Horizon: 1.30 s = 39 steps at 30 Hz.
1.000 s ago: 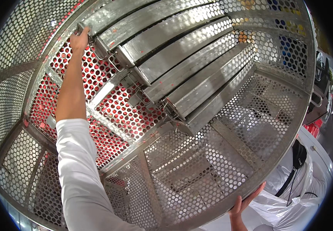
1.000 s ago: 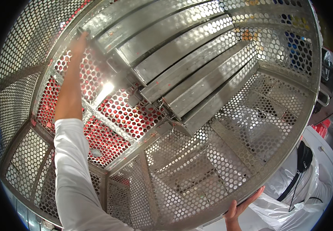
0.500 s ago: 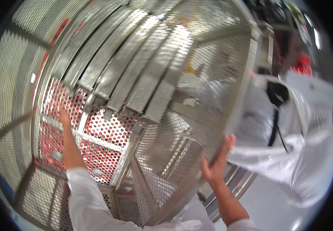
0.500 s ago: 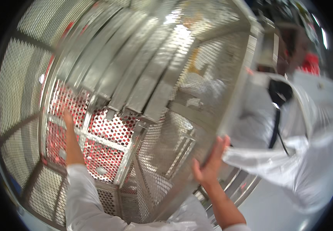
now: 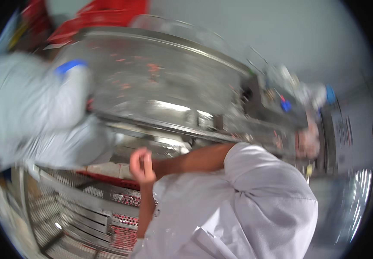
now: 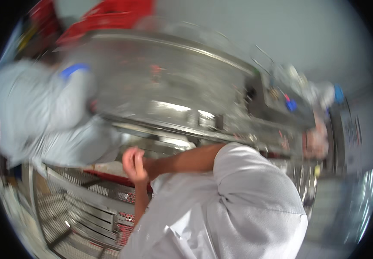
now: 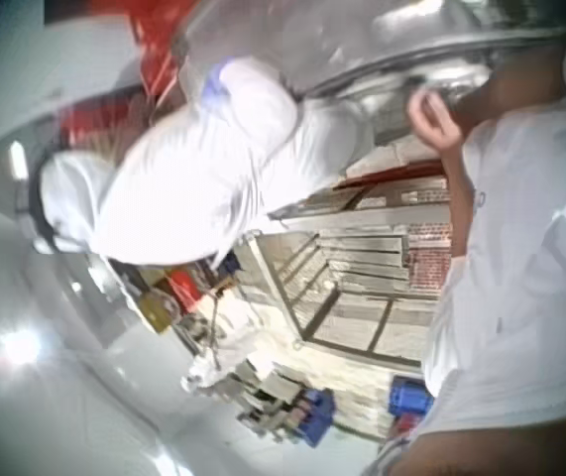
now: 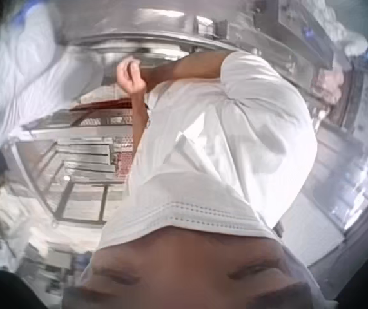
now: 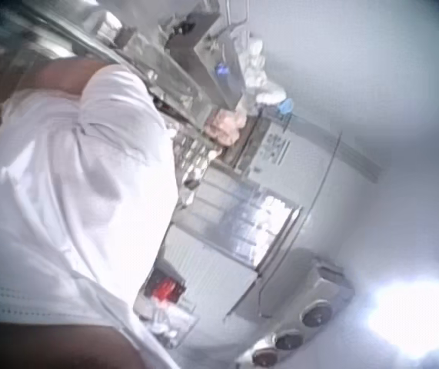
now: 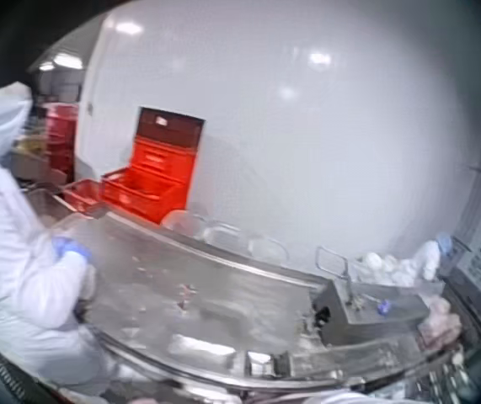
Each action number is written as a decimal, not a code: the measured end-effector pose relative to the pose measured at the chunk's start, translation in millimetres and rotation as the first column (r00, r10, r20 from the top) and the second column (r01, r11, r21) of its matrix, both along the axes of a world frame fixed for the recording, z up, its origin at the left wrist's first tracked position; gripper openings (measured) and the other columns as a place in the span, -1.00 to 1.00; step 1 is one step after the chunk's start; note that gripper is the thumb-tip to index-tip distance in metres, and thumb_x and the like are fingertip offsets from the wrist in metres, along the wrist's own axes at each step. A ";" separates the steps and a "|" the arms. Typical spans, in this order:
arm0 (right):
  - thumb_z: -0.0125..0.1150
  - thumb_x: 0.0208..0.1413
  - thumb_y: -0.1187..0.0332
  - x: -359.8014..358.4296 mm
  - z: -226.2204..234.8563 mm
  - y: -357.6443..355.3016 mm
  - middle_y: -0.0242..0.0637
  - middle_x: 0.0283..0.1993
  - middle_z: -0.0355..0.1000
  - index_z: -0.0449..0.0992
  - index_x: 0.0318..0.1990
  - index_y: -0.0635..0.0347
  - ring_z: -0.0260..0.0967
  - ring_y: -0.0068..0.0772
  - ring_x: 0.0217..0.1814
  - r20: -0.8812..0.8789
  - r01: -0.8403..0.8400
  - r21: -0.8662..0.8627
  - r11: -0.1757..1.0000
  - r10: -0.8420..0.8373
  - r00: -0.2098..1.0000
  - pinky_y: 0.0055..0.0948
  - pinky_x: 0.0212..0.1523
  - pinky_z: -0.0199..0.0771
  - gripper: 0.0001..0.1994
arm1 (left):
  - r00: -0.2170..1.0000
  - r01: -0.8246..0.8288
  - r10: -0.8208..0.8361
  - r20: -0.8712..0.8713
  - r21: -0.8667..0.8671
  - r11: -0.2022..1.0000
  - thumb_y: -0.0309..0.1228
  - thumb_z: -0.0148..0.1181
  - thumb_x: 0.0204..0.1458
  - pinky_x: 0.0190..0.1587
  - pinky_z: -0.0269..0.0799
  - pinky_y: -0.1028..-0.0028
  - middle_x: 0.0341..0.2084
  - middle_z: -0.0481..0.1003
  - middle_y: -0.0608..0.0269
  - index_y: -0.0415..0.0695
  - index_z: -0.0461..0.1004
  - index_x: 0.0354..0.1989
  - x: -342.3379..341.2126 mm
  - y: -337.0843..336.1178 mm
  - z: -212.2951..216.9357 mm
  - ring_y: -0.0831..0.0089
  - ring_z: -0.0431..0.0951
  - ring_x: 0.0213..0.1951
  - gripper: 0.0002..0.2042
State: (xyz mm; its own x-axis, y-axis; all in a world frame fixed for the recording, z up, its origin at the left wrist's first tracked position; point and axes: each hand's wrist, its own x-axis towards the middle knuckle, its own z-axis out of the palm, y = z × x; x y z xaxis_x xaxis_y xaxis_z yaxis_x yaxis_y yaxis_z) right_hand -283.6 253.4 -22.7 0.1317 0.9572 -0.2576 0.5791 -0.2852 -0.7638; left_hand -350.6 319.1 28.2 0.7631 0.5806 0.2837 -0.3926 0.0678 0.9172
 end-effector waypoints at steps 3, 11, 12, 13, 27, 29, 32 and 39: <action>0.23 -0.01 0.44 65.2 60.1 -175.4 0.06 0.00 0.57 0.61 -0.08 0.30 0.48 0.09 0.14 0.423 0.115 -0.264 0.958 0.008 0.906 -0.07 0.20 0.46 -0.70 | 0.773 0.541 -0.459 -0.438 0.075 0.838 -0.36 0.30 0.20 0.08 0.45 0.39 -0.04 0.52 0.06 -0.28 0.44 0.17 134.8 -115.7 -31.2 0.33 0.55 -0.02 -0.59; 0.25 0.22 0.10 113.4 54.8 -601.7 0.04 0.02 0.58 0.56 0.12 0.20 0.55 0.08 0.06 0.230 0.991 -0.087 0.101 -0.966 0.119 -0.06 0.13 0.49 -0.56 | 0.193 0.216 -0.770 -0.609 -0.739 0.638 -0.03 0.53 -0.06 -0.64 0.17 0.44 -0.74 0.08 0.47 -0.03 0.43 -0.45 285.9 -304.6 -188.8 0.52 0.13 -0.72 -0.59; 0.27 0.22 0.08 91.3 22.3 -664.3 0.10 0.06 0.55 0.56 0.09 0.32 0.52 0.04 0.11 0.207 0.985 -0.012 -0.170 -0.965 -0.164 -0.11 0.17 0.46 -0.53 | 0.139 0.356 -0.620 -0.772 -0.545 0.759 -0.08 0.49 0.00 -0.66 0.15 0.40 -0.78 0.12 0.48 -0.06 0.45 -0.51 299.3 -316.8 -142.6 0.49 0.13 -0.76 -0.62; 0.22 0.26 0.02 86.1 9.8 -702.3 0.17 0.08 0.51 0.53 0.07 0.40 0.48 0.14 0.13 0.349 0.940 0.170 -0.295 -0.874 -0.337 -0.09 0.18 0.44 -0.48 | 0.135 0.476 -0.396 -0.908 -0.291 0.830 -0.15 0.48 0.03 -0.69 0.13 0.36 -0.77 0.22 0.47 -0.09 0.50 -0.56 317.9 -311.9 -130.3 0.49 0.19 -0.76 -0.66; 0.12 0.35 0.03 187.9 -72.2 -562.7 -0.05 -0.44 0.48 0.44 -0.38 0.46 0.39 -0.24 -0.38 -0.157 0.762 0.000 -0.648 -0.752 -0.640 -0.13 -0.27 0.40 -0.48 | 0.870 0.346 0.125 -0.477 0.771 0.535 -0.17 0.23 0.20 -0.34 0.42 0.22 -0.65 0.51 0.09 -0.30 0.58 -0.45 523.6 -115.4 -66.0 0.20 0.53 -0.52 -0.62; 0.14 0.34 0.04 248.6 -24.0 -526.0 -0.02 -0.46 0.44 0.43 -0.33 0.41 0.35 -0.22 -0.40 -0.044 0.837 0.245 -0.489 -0.868 -0.494 -0.16 -0.27 0.40 -0.53 | 0.881 0.315 0.210 -0.424 0.857 0.408 -0.17 0.22 0.20 -0.24 0.48 0.12 -0.57 0.57 -0.05 -0.34 0.58 -0.32 518.5 -60.8 -84.2 -0.02 0.60 -0.43 -0.63; 0.08 0.33 0.07 350.0 36.3 -506.3 0.28 -0.28 0.54 0.50 -0.26 0.32 0.46 0.42 -0.08 0.367 0.949 0.200 -0.244 -0.879 -0.304 0.16 -0.09 0.44 -0.60 | 0.844 0.379 0.271 -0.463 0.872 0.309 -0.15 0.26 0.17 -0.06 0.50 0.04 -0.36 0.57 -0.21 -0.38 0.46 -0.04 519.2 -36.0 -79.7 -0.19 0.60 -0.22 -0.54; 0.05 0.30 0.09 392.7 -10.0 -541.7 0.23 -0.07 0.57 0.64 -0.06 0.27 0.51 0.25 0.10 0.440 0.937 -0.044 -0.345 -0.849 -0.292 0.01 0.16 0.49 -0.59 | 0.689 0.523 0.379 -0.618 0.785 0.332 0.00 0.45 -0.06 0.22 0.36 0.07 0.16 0.35 -0.26 -0.40 0.12 0.32 523.0 -122.3 -59.0 -0.13 0.41 0.19 -0.06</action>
